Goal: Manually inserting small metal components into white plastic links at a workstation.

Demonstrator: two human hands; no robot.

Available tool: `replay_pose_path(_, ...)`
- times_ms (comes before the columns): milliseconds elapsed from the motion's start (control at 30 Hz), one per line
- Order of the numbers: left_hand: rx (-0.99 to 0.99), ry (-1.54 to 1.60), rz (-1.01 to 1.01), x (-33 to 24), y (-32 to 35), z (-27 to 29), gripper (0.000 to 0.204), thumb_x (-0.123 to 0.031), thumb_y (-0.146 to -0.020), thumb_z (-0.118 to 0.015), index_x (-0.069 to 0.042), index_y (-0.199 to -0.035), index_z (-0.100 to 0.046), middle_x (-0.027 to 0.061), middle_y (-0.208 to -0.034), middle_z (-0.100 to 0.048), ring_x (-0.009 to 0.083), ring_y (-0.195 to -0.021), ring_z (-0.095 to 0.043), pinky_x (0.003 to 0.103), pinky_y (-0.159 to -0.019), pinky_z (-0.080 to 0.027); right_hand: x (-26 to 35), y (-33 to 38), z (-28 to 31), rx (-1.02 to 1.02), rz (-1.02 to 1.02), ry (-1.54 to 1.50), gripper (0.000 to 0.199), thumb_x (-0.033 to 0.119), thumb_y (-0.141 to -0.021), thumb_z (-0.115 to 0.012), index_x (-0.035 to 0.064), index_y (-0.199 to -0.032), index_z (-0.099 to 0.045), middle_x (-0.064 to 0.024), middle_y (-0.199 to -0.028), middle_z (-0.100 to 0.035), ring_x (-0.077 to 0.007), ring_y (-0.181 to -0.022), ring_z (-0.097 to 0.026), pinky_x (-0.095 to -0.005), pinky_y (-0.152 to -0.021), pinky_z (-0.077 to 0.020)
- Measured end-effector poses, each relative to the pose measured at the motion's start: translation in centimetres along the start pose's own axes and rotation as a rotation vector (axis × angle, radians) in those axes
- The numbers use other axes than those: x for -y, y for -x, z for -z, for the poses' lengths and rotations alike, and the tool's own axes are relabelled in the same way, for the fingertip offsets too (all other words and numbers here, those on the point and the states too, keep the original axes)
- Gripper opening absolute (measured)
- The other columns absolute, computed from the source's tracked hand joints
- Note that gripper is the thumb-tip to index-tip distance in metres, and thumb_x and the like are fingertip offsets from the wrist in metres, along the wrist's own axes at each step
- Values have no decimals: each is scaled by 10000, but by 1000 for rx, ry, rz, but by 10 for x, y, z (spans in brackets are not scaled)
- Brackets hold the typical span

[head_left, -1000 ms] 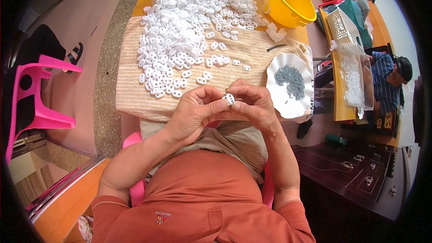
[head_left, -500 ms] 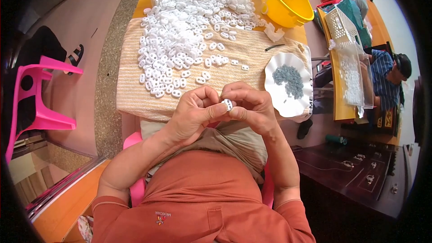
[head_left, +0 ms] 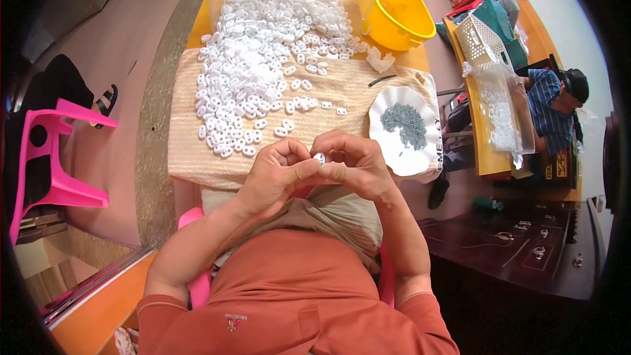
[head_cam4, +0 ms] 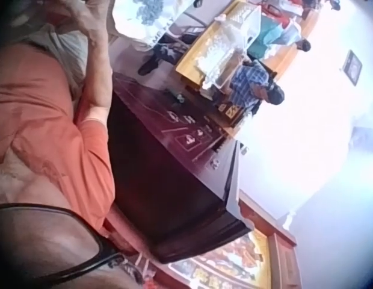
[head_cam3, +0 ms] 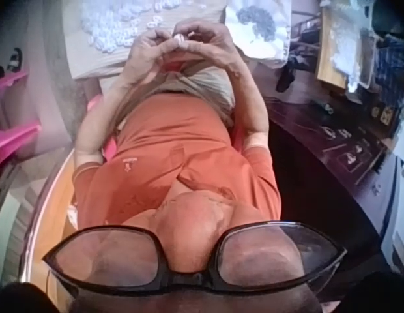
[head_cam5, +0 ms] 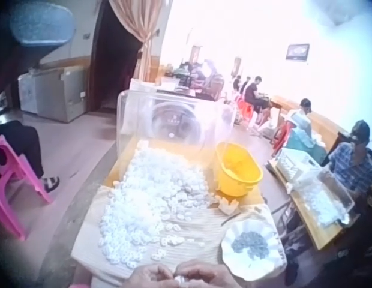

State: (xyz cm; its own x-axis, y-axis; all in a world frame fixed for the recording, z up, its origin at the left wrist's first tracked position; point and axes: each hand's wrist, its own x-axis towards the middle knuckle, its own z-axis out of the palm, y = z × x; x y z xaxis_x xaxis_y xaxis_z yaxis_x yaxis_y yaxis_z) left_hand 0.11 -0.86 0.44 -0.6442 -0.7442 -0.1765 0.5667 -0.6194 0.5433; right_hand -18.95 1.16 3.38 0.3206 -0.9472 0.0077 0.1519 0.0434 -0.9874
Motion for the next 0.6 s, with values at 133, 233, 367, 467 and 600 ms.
replay_pose_path(133, 18, 4, 25, 4, 1, 3, 75, -36, -892, -641, -3, -920, -580, 83, -934, -646, 150, -840, -645, 306, -790, -584, 5, 2, 4, -3, 29, 105, 145, -56, -843, -657, -38, -984, -628, -77, -997, -597, -114, -886, -577, -250, -782, -481)
replay_pose_path(233, -82, -34, 67, 7, 1, 0, 107, -99, -897, -651, -22, -901, -577, 110, -977, -655, 149, -827, -653, 302, -770, -581, 16, 2, 11, -144, -89, 153, 145, -54, -837, -668, -39, -978, -637, -49, -927, -626, -101, -854, -603, -234, -767, -491)
replay_pose_path(367, -118, -65, 54, 3, 2, -1, 102, -105, -903, -645, -19, -907, -590, 125, -986, -659, 144, -810, -652, 289, -752, -579, 38, -10, 62, -247, -115, 395, 170, -40, -830, -668, -48, -999, -651, -46, -905, -656, -114, -818, -632, -242, -739, -522)
replay_pose_path(467, -128, -117, 51, 4, 3, -2, 91, -95, -907, -639, -16, -900, -595, 131, -990, -658, 139, -797, -649, 281, -745, -581, 63, -29, 112, -337, -52, 496, 205, -2, -829, -676, -54, -1027, -660, -62, -902, -663, -124, -809, -634, -249, -717, -528)
replay_pose_path(600, -116, -110, 64, 5, 2, -2, 86, -84, -904, -640, -10, -896, -596, 132, -1000, -656, 137, -798, -646, 277, -742, -581, 106, -70, 161, -606, 86, 943, 320, 114, -843, -695, -63, -1103, -640, -103, -958, -672, -147, -818, -645, -265, -738, -532)
